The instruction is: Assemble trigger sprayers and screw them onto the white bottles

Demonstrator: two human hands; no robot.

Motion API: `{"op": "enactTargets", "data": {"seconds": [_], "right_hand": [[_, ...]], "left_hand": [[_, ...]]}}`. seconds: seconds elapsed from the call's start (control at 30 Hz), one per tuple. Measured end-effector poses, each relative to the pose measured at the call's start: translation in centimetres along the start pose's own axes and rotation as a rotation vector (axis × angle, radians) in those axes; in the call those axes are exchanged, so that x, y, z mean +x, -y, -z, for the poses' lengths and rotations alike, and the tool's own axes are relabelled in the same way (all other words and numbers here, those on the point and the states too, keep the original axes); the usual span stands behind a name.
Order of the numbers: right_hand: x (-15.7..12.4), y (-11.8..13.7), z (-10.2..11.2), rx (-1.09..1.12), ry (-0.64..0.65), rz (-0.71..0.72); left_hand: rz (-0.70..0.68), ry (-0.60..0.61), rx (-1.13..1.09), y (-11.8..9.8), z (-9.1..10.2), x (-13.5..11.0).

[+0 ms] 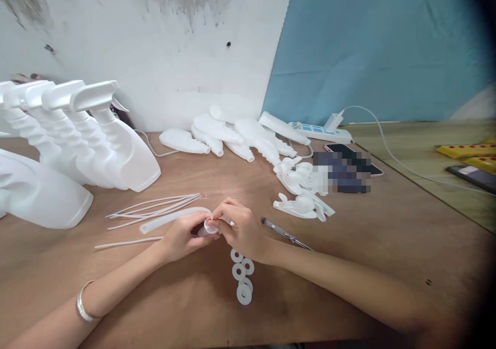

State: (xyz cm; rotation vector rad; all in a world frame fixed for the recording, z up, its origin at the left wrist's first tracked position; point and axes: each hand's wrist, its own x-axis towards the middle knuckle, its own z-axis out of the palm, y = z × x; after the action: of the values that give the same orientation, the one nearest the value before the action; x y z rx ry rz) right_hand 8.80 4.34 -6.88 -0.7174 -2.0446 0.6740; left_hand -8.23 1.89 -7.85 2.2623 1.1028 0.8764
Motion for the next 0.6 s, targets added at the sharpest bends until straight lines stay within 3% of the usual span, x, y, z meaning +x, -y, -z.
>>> {"op": "enactTargets", "data": {"seconds": [0.3,0.43,0.6], "right_hand": [[0.1,0.3,0.6,-0.027,0.015,0.155],[0.2,0.4,0.6,-0.033,0.015,0.121],[0.9,1.2,0.2,-0.066,0.103,0.070]], "left_hand": [[0.031,0.000,0.025,-0.7,0.1,0.2],[0.111,-0.007,-0.018,-0.7,0.1,0.0],[0.079,-0.044,-0.088,-0.3,0.1,-0.2]]}}
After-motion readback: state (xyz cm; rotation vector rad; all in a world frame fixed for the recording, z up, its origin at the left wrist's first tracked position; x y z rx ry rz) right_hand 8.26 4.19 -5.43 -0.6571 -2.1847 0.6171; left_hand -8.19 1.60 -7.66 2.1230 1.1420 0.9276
